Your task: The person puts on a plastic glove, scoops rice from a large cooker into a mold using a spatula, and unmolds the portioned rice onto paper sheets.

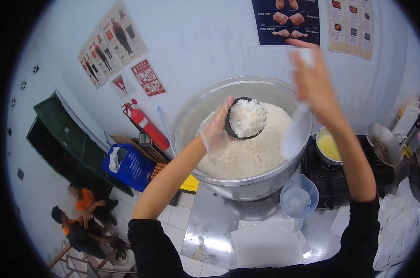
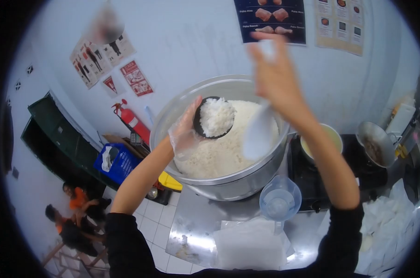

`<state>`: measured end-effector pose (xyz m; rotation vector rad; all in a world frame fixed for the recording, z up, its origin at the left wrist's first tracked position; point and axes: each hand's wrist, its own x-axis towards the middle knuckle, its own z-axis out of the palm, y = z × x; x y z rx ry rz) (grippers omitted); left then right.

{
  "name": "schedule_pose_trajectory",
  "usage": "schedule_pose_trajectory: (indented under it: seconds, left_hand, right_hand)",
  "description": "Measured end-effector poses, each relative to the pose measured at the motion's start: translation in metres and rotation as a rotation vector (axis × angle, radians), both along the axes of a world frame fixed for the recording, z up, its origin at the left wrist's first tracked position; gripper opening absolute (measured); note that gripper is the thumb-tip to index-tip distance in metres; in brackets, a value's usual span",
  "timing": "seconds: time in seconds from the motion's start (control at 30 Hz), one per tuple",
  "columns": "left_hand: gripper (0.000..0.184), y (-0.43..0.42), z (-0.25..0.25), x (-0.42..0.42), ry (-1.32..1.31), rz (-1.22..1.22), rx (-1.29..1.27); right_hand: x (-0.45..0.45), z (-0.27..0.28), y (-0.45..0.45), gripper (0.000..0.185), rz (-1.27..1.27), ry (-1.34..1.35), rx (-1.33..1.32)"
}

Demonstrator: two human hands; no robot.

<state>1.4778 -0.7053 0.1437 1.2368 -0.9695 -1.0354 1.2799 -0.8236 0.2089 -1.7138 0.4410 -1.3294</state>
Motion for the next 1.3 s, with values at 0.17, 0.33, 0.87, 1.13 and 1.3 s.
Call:
schedule_pose_trajectory:
  seconds: [0.17,0.33,0.87,1.13,1.3]
  left_hand:
    - [0.06,-0.007,0.002,0.013,0.46,-0.206,-0.016]
    - [0.055,0.008,0.018,-0.003,0.392,-0.341,-0.08]
    - [0.059,-0.041,-0.014,0.017,0.067,-0.012,-0.099]
    - [0.07,-0.036,0.002,0.017,0.198,0.069,-0.005]
    - [0.072,-0.031,0.001,0.037,0.47,0.068,-0.082]
  right_hand:
    - [0.089,-0.003,-0.013,0.027,-0.127,-0.047,-0.189]
    - [0.087,0.009,0.003,0.023,-0.092,0.011,-0.192]
    - [0.138,0.006,0.006,0.025,-0.351,-0.475,-0.391]
    - [0.143,-0.002,-0.026,0.024,-0.426,-0.502,-0.534]
    - [0.128,0.019,-0.076,0.024,-0.604,-0.445,-0.489]
